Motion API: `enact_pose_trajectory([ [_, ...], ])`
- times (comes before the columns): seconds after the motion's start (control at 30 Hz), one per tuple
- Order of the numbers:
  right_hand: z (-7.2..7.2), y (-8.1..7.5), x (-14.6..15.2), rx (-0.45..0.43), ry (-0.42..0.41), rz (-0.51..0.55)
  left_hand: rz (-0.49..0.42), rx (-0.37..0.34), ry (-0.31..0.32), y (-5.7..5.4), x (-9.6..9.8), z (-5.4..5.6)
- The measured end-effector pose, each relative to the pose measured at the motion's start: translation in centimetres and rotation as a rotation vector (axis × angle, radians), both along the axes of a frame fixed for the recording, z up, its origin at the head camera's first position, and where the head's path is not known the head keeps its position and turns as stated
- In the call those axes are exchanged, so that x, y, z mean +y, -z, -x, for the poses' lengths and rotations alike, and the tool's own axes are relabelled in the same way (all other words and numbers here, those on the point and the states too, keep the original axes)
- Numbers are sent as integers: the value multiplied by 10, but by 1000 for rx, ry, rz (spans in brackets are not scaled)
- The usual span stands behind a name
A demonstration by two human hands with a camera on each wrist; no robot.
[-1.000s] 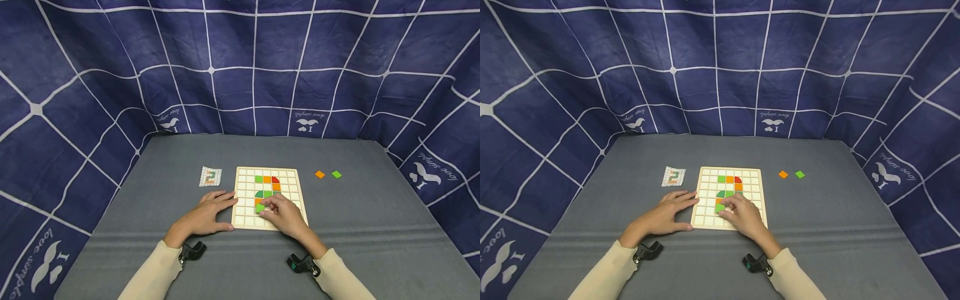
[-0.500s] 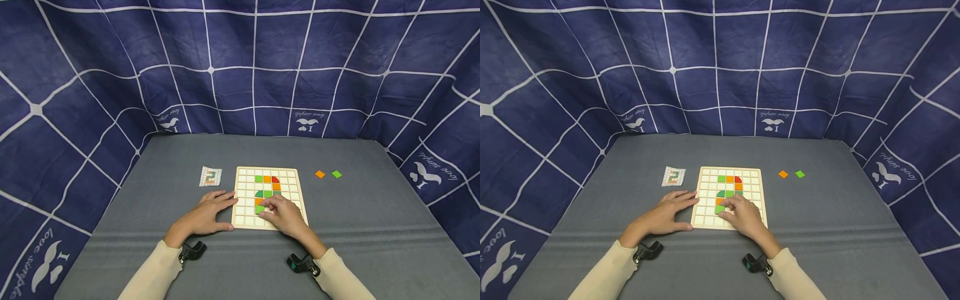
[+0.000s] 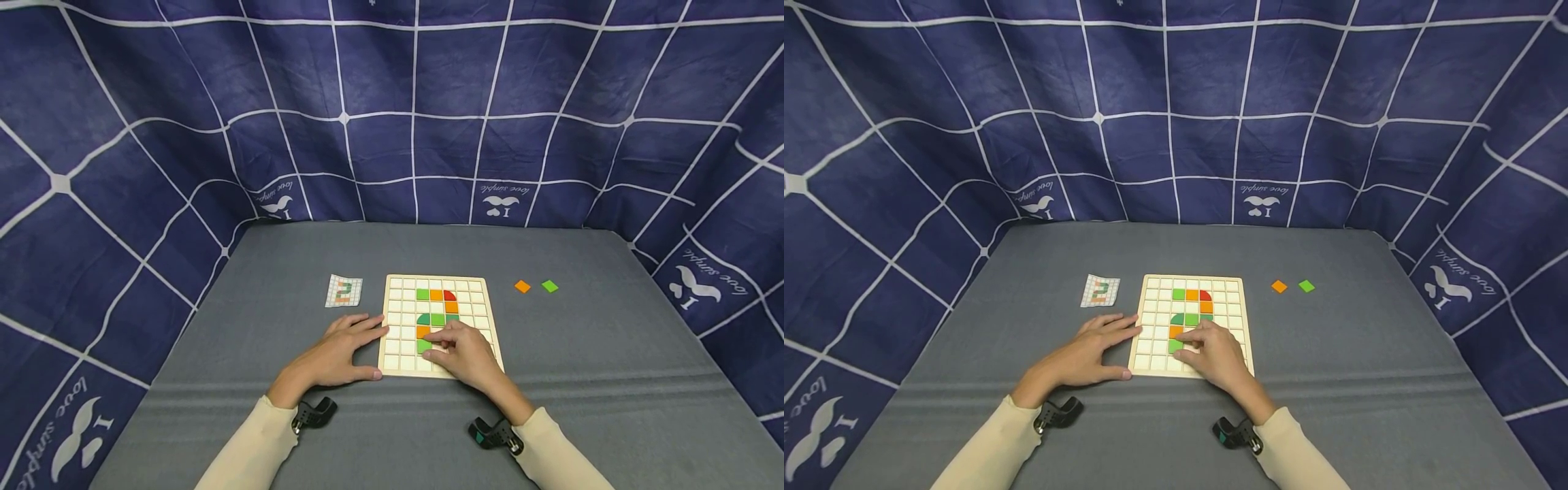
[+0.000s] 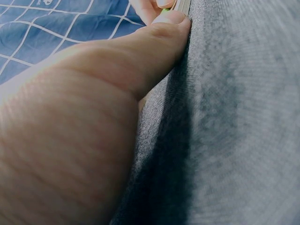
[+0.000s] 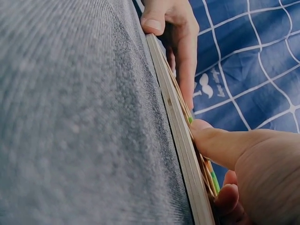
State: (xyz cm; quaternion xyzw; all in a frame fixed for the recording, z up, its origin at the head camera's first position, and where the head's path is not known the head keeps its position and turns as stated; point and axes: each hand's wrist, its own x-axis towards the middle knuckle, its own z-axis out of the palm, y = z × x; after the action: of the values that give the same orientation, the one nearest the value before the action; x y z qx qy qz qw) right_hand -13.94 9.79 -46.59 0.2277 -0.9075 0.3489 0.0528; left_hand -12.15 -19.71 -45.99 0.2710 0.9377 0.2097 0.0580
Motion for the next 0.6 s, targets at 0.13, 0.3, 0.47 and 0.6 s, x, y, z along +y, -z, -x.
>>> enact_pose_trajectory([
  [0.13,0,-1,0,-31,13,8,4,7,1,1,1,1],
  [0.3,1,-1,-1,-67,30,2,6,6,0,0,1,1],
  [0.47,1,-1,-1,-95,43,10,3,3,-1,0,1,1],
  [0.6,0,-1,-1,-114,45,10,10,3,-2,2,1,0],
])
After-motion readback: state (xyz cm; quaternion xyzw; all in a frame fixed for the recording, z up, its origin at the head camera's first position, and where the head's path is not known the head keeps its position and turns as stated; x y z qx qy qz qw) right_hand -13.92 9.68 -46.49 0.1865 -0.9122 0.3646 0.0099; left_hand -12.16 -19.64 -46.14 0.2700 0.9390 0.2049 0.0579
